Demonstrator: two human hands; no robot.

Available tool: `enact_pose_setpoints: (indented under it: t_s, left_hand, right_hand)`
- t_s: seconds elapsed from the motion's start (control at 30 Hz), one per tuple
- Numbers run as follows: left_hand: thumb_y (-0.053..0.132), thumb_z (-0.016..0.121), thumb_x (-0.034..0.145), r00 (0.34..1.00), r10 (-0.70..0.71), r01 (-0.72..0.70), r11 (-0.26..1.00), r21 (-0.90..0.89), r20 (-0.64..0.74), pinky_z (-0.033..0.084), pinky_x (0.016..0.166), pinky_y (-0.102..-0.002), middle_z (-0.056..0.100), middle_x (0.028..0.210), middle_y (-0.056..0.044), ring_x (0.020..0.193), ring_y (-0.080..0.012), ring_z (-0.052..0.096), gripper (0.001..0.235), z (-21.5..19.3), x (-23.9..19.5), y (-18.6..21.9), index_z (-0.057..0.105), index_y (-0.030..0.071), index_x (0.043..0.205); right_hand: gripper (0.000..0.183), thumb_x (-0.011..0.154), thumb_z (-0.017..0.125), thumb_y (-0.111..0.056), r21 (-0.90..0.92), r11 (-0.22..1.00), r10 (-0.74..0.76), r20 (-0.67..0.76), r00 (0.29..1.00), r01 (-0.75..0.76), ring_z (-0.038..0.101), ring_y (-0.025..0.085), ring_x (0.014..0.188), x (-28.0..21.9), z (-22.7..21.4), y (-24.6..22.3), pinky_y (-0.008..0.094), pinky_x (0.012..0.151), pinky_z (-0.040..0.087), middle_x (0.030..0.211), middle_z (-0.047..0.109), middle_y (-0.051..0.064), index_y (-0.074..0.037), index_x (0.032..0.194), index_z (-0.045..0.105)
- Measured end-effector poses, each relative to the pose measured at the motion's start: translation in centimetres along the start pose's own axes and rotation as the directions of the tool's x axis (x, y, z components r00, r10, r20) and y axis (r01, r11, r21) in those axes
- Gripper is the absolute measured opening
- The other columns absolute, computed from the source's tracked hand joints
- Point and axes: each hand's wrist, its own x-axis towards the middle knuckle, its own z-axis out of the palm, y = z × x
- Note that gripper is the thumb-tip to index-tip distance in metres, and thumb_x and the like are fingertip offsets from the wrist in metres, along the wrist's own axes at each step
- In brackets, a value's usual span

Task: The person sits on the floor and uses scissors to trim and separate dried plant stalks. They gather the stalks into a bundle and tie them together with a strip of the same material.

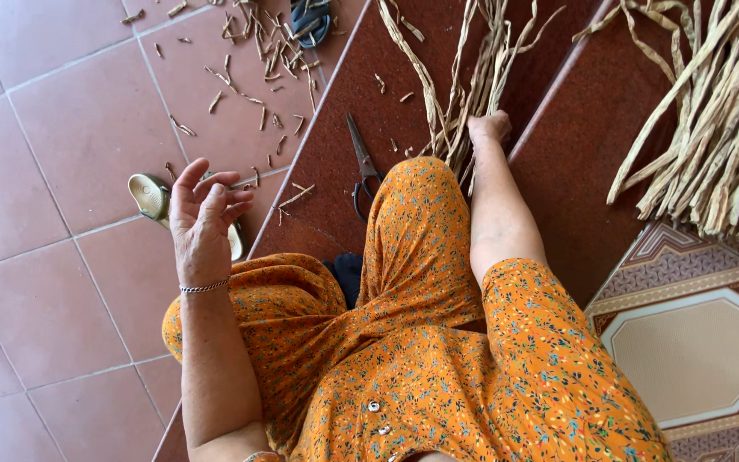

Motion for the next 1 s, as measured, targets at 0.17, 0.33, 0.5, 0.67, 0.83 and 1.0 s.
enact_pose_setpoints:
  t_s: [0.17,0.33,0.5,0.67,0.83,1.0]
  left_hand:
    - [0.008,0.055,0.108,1.000,-0.002,0.003,1.000,0.026,-0.005,0.058,0.091,-0.033,0.066,0.124,-0.013,0.101,-0.0187,0.070,0.040,0.5,0.4,0.0,0.044,0.004,0.147]
    - [0.008,0.055,0.107,1.000,-0.008,0.007,1.000,0.028,0.027,0.059,0.092,-0.034,0.065,0.123,-0.013,0.100,-0.0182,0.070,0.042,1.1,0.9,-0.1,0.043,0.004,0.147]
    - [0.009,0.055,0.107,0.999,-0.006,0.003,0.999,0.041,0.054,0.060,0.090,-0.034,0.065,0.123,-0.013,0.098,-0.0173,0.070,0.041,1.7,1.1,-0.2,0.043,0.004,0.147]
    - [0.009,0.056,0.106,0.994,0.006,-0.002,0.999,-0.038,0.107,0.060,0.089,-0.034,0.066,0.120,-0.012,0.097,-0.0174,0.070,0.040,2.1,1.9,-1.3,0.046,0.003,0.144]
    - [0.017,0.055,0.107,0.991,-0.030,0.036,0.998,-0.049,0.128,0.062,0.085,-0.035,0.069,0.118,-0.012,0.097,-0.0188,0.073,0.034,4.2,3.3,-3.1,0.055,0.004,0.138]
    - [0.044,0.048,0.105,0.983,-0.085,0.103,0.989,-0.109,0.162,0.061,0.088,-0.038,0.068,0.128,-0.008,0.109,-0.0194,0.070,0.049,8.8,3.7,-4.1,0.055,0.010,0.140]
  right_hand:
    - [0.052,0.088,0.062,-0.001,0.059,0.998,-0.004,-0.023,1.000,0.006,0.062,0.020,0.093,0.1,-0.3,-0.6,0.030,0.078,0.051,0.120,0.056,0.017,0.003,0.136,0.042]
    - [0.052,0.094,0.057,0.001,0.323,0.944,-0.056,-0.042,0.998,0.067,0.064,0.014,0.071,-1.9,-2.6,-2.4,0.026,0.057,0.054,0.108,0.057,0.013,0.003,0.141,0.035]
    - [0.065,0.096,0.061,0.003,0.655,0.755,-0.121,0.090,0.989,0.032,0.061,0.015,0.062,-4.2,-6.9,-6.3,0.027,0.051,0.056,0.096,0.066,0.016,0.000,0.150,0.025]
    - [0.020,0.101,0.061,0.000,0.851,0.521,-0.334,0.272,0.903,-0.063,0.066,0.018,0.072,-5.5,-11.7,-9.7,0.038,0.068,0.064,0.089,0.066,0.012,0.006,0.120,0.061]
    - [0.021,0.101,0.064,-0.012,0.917,0.175,-0.549,0.394,0.738,-0.359,0.068,0.023,0.080,-10.6,-13.1,-14.3,0.049,0.083,0.064,0.089,0.069,0.008,-0.014,0.122,0.062]
    - [0.034,0.102,0.067,-0.023,0.877,0.169,-0.772,0.401,0.493,-0.449,0.069,0.020,0.098,-21.5,-12.7,-15.7,0.050,0.095,0.063,0.102,0.069,0.004,-0.024,0.135,0.060]
